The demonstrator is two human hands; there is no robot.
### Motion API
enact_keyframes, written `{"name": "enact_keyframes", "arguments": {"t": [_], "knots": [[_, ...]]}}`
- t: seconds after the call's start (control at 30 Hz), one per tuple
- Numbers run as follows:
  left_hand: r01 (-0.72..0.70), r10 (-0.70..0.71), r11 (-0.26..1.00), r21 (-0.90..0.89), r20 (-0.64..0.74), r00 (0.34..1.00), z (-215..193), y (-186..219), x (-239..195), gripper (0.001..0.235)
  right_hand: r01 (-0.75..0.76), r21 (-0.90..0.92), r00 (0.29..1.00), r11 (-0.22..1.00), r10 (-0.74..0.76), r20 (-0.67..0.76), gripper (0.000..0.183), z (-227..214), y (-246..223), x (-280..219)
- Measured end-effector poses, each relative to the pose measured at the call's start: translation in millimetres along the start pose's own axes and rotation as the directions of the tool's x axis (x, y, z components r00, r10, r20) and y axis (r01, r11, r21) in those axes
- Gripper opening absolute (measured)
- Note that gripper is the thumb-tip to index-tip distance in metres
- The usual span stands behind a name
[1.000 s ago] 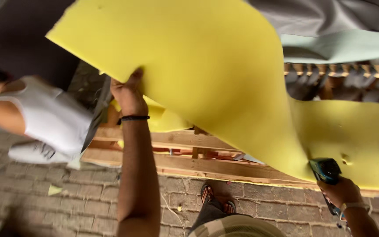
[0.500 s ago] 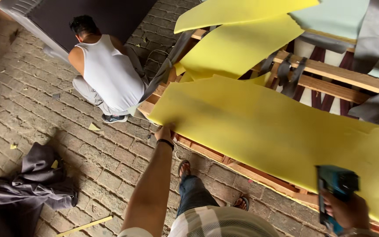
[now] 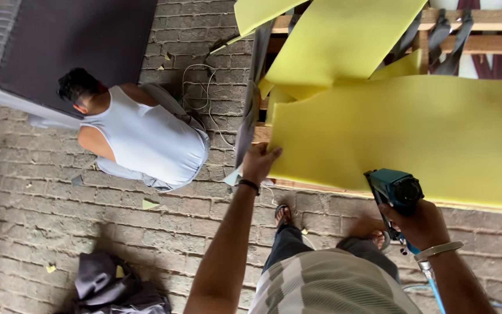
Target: The person attaches yellow foam padding to the underside of a sofa frame using a pneumatic staple gun. They position and staple multiple foam pieces along the wooden frame and bungee cords, working from one end to the other.
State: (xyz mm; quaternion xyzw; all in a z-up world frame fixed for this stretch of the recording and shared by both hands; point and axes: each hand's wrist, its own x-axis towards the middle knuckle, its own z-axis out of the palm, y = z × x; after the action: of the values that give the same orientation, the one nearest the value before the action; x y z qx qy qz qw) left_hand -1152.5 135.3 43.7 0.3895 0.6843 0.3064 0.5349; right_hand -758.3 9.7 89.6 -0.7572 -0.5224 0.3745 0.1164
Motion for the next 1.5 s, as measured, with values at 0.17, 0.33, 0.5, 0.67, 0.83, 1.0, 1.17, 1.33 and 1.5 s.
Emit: {"name": "enact_keyframes", "arguments": {"t": [0.17,0.33,0.5,0.67,0.83,1.0,1.17,1.33,1.5], "knots": [[-0.348,0.45,0.83,0.435,-0.155,0.88,-24.7,-27.3,7.4,0.04,-0.036,-0.035,0.999,0.999,0.036,0.009,0.044,23.4,-42.0,-18.8],[-0.297,0.585,0.631,0.717,-0.189,0.789,-70.0,-87.7,-7.9,0.06,-0.018,-0.141,0.993,0.99,0.035,0.116,0.044,37.8,-96.9,-15.8],[-0.162,0.277,0.936,0.312,-0.37,0.887,-81.1,-117.5,-12.0,0.016,0.083,-0.276,0.98,0.958,-0.028,0.198,0.045,58.3,-169.1,12.6],[-0.235,0.325,0.942,0.241,-0.474,0.818,-61.6,-122.3,-19.9,0.013,0.325,-0.379,0.942,0.867,-0.263,0.208,0.076,73.9,-200.4,41.3],[-0.215,0.376,0.912,0.351,-0.502,0.779,-50.8,-110.4,-40.3,0.009,0.346,-0.369,0.935,0.863,-0.284,0.213,0.043,64.9,-185.0,72.3],[-0.298,0.561,0.771,0.564,-0.378,0.737,-36.0,-88.8,-61.7,0.02,0.262,-0.362,0.96,0.895,-0.205,0.19,0.033,44.3,-172.1,100.3],[-0.301,0.612,0.684,0.665,-0.298,0.732,-9.8,-94.1,-64.2,0.012,0.252,-0.347,0.953,0.903,-0.17,0.251,0.031,36.5,-182.5,100.1],[-0.269,0.598,0.692,0.67,-0.324,0.733,10.1,-104.5,-59.3,0.017,0.351,-0.217,0.846,0.911,-0.209,0.49,0.023,39.9,-213.2,97.3],[-0.261,0.622,0.683,0.682,-0.357,0.697,19.0,-101.5,-63.7,0.014,0.402,-0.087,0.709,0.912,-0.25,0.66,0.018,92.9,-244.9,82.8]]}}
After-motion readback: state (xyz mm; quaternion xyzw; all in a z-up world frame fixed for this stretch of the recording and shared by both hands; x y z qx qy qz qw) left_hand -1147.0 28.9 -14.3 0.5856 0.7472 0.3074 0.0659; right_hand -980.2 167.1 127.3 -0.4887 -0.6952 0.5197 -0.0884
